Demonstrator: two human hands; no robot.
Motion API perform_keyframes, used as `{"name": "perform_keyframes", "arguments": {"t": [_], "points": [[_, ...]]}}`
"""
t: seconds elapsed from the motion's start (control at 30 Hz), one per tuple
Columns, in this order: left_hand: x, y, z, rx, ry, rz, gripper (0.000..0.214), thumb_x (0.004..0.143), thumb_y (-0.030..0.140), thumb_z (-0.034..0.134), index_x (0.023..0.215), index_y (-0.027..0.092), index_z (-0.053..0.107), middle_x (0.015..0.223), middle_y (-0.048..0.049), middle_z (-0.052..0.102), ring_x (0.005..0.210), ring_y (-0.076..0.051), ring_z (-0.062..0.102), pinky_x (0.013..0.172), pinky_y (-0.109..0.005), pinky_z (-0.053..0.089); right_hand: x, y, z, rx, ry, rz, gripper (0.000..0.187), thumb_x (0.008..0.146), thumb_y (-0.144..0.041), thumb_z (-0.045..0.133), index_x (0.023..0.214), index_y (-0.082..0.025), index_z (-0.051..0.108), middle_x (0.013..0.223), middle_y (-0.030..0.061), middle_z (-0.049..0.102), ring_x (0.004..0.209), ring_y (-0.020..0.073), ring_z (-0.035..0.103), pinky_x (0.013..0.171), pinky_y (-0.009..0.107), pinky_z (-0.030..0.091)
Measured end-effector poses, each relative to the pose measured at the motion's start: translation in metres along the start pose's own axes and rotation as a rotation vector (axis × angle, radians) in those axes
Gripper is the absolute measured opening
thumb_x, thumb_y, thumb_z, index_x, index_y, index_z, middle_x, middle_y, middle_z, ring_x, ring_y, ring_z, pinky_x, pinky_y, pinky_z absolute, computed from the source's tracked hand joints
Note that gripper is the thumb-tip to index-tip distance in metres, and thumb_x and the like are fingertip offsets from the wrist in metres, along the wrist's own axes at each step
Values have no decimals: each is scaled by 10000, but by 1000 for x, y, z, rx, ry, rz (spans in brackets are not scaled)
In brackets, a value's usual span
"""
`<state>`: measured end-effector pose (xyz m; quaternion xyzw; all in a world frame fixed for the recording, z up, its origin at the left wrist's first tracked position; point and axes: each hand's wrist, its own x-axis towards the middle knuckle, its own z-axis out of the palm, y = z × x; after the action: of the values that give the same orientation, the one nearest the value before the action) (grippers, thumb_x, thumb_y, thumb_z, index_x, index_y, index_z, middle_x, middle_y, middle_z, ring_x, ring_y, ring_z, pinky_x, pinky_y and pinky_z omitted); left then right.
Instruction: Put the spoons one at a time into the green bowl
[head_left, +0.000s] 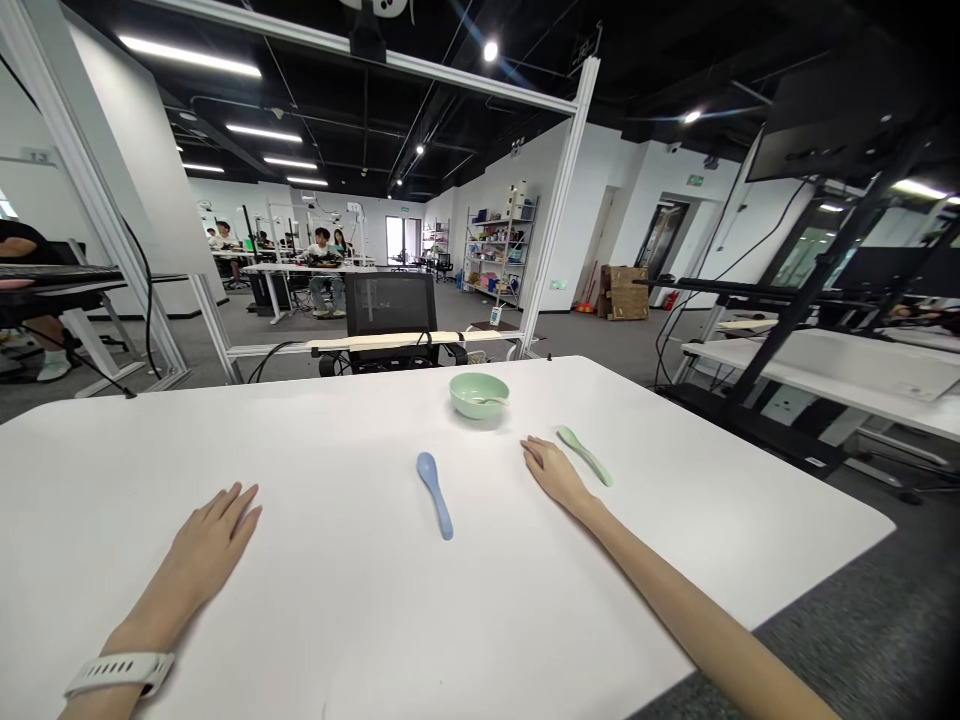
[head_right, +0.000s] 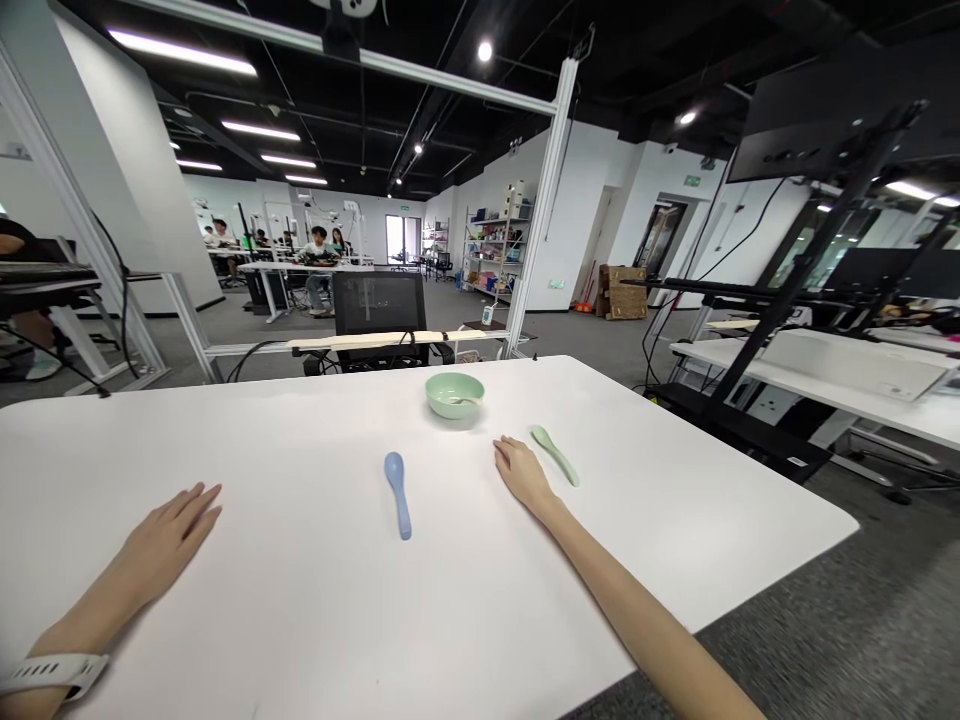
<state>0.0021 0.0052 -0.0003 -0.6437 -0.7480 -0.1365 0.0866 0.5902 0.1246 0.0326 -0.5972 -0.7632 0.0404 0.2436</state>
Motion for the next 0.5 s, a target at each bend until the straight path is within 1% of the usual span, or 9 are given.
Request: {"name": "perform_keyframes", "arguments": {"t": [0.1,0.2,0.3,0.37,0.43,0.5], "points": [[-1,3,-2,-6,-20,-12,789,943,534,244,1508,92,572,1610,-177,554,1517,-356,487,1236,-526,404,0,0,-2,-4,10,4,423,1010,-207,466,1319,-106,735,1457,210,659,1413,314,579,1204,439,415],[-2,4,-3,-12,-9,-18,776,946,534,249,1507,112,579,1607,-160,562,1516,-348,490,1241,-526,399,11,-2,-11,-16,101,24,426,978,-195,493,1323,-117,731,1474,211,639,1401,330,571,1205,475,402],[-3,3,-2,-19,6,-9,756,947,531,272,1496,125,595,1597,-156,574,1507,-351,501,1232,-537,413,40,-14,-29,-7,200,-7,422,976,-193,480,1316,-162,728,1393,179,683,1327,327,591,1164,493,426],[-3,2,-2,-25,2,-4,759,948,533,277,1497,114,591,1597,-167,570,1507,-360,500,1231,-546,413,67,-28,-43,-1,211,-67,399,979,-182,478,1275,-179,745,1309,164,713,1269,319,604,1129,472,444],[-3,2,-2,-32,-8,-2,763,953,534,279,1501,100,585,1599,-180,563,1507,-368,498,1233,-552,410,94,-45,-54,-27,169,-114,360,981,-173,503,1220,-174,773,1266,160,728,1239,307,611,1099,420,452],[-3,3,-4,-40,-12,-2,756,963,528,277,1507,98,576,1605,-185,554,1511,-368,492,1233,-556,410,118,-62,-59,-102,75,-102,325,981,-171,544,1188,-159,794,1246,158,746,1223,296,624,1056,364,460]]}}
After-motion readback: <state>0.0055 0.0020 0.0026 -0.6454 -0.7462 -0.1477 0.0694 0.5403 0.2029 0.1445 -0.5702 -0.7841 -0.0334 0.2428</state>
